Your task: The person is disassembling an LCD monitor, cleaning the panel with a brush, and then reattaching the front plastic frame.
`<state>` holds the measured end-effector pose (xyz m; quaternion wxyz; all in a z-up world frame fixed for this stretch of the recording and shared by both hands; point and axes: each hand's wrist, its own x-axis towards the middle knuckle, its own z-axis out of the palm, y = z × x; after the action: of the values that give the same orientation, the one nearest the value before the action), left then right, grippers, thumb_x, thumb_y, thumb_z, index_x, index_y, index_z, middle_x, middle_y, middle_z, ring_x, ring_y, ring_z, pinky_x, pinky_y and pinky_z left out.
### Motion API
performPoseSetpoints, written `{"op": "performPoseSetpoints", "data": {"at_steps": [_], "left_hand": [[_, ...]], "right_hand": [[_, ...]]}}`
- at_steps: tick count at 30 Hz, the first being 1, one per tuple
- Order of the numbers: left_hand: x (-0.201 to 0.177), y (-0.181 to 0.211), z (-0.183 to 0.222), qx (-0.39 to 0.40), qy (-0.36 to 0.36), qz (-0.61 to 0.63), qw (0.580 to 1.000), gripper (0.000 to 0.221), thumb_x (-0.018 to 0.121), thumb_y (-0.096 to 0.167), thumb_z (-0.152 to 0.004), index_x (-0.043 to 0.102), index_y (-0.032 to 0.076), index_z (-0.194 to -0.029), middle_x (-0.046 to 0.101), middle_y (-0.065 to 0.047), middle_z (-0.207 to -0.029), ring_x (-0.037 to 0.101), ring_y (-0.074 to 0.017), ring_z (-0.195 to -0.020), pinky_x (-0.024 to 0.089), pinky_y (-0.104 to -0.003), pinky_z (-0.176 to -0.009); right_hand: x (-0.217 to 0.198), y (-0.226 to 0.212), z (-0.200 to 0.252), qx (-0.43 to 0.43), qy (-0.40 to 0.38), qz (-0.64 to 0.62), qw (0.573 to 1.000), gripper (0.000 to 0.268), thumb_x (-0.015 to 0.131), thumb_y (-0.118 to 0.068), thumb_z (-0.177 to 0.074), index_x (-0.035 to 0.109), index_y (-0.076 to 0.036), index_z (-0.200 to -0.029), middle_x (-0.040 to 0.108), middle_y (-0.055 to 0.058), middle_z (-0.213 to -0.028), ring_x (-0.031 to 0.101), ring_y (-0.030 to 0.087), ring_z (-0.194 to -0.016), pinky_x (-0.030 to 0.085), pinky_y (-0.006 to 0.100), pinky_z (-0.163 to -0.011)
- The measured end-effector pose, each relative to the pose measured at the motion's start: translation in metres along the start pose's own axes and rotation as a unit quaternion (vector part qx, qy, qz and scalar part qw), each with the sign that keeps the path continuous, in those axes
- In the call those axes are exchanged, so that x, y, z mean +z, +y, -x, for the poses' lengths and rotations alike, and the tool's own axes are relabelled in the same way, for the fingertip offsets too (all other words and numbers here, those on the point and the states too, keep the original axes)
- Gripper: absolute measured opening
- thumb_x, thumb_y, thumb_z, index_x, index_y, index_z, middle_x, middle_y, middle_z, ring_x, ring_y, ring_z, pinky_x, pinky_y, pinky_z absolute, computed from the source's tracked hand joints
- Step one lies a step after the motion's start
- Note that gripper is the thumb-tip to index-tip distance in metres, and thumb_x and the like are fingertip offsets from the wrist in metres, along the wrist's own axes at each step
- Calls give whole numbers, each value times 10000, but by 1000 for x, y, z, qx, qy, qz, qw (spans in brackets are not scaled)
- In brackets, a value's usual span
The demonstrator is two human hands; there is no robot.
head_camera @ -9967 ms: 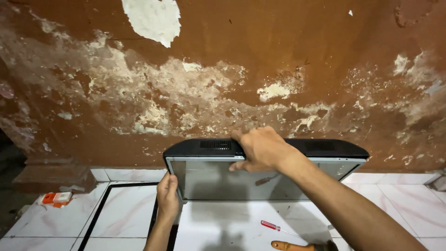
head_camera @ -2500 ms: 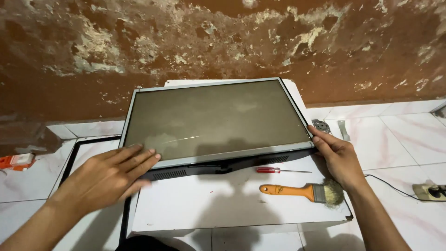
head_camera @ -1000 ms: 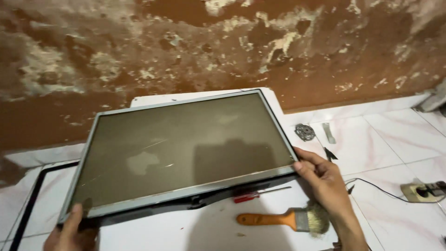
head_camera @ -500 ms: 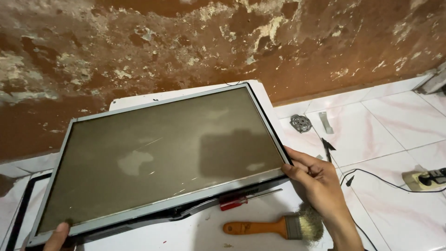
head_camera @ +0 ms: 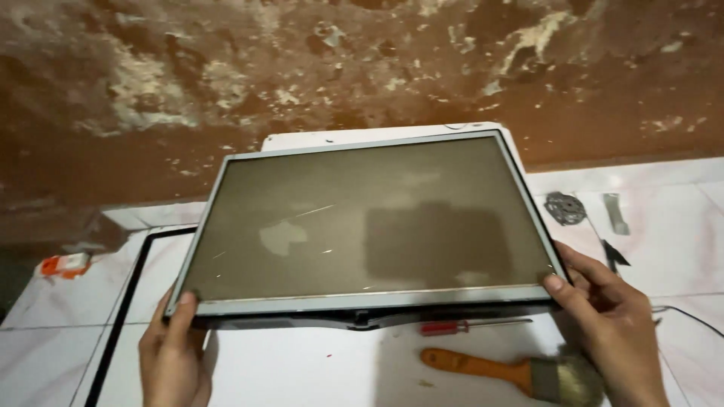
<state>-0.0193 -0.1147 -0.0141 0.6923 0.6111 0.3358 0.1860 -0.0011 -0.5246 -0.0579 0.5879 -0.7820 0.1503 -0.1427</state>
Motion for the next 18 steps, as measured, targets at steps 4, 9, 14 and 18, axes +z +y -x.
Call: {"op": "performPoseSetpoints", "data": {"at_steps": [4, 9, 14, 18], "left_hand": [[6, 12, 9, -42, 7, 2, 999, 420, 393, 144, -1066, 492, 23, -1456, 588, -155, -1304, 588, -261, -1235, 433, -406, -1109], [4, 3, 5, 8, 9, -23, 1000, 438, 403, 151, -1059, 475, -55, -1438, 588, -213, -1316, 590, -274, -1255, 446, -411, -1136], [5, 5, 6, -7, 13, -41, 999, 496, 365, 199, -1054, 429, -71, -1465, 532, -249, -1412, 545, -333, -1332, 422, -465, -1144], [-1, -6, -4, 19, -12, 4, 1000, 444, 377, 81, -1033, 462, -50, -1449, 568, -218, -1356, 573, -305, -1252, 447, -458, -1124]], "right_hand": [[0, -3, 0, 15, 13, 22, 1000, 428, 685, -2, -929, 677, 78, -1349, 720, 226, -915, 580, 246, -787, 421, 315, -736], [5, -20, 5, 38, 29, 20, 999, 427, 656, 15, -922, 664, 57, -1347, 741, 229, -1056, 619, 254, -915, 441, 328, -846], [6, -22, 7, 41, 19, 12, 999, 460, 619, -4, -933, 628, 41, -1391, 720, 221, -1185, 641, 269, -1006, 463, 358, -900], [3, -7, 6, -15, 15, 8, 1000, 510, 699, -8, -889, 657, 47, -1395, 632, 133, -814, 475, 182, -663, 387, 284, -641]]}}
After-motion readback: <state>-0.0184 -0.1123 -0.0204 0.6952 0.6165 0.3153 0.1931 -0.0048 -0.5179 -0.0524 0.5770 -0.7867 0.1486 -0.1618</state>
